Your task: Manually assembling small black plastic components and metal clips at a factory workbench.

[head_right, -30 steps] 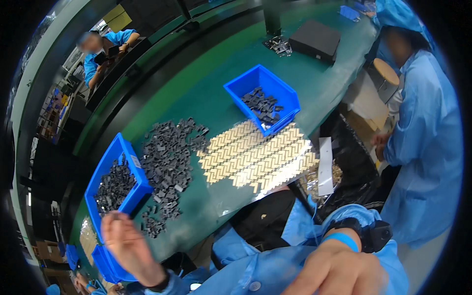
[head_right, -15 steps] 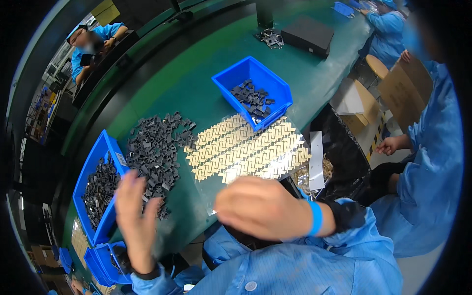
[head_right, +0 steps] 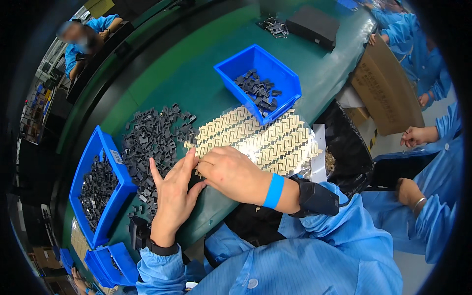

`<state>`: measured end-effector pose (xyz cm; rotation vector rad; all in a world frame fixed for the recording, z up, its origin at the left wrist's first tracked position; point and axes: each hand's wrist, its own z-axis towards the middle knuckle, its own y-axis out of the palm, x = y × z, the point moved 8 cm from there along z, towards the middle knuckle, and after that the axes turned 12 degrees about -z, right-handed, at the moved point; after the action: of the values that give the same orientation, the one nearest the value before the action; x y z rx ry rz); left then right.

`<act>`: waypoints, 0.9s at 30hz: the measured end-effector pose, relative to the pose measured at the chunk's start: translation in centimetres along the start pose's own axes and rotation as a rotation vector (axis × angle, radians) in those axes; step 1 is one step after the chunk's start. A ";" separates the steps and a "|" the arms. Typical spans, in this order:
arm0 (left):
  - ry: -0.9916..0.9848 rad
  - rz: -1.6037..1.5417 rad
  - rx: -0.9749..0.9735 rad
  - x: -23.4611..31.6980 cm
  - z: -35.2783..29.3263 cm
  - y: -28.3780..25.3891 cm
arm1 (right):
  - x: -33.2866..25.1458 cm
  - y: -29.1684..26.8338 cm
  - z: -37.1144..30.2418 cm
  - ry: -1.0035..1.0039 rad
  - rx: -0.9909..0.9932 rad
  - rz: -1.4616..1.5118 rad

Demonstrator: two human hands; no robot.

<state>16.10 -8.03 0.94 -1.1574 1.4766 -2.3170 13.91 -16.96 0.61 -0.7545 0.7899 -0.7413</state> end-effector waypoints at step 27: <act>-0.086 -0.837 0.056 2.5 -1.8 -1.9 | -3.3 -8.7 -3.1 -0.152 0.419 0.001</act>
<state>13.68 -7.10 3.46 -2.1293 0.9813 -2.6867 7.24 -19.75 7.23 -0.4253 0.4746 -0.8058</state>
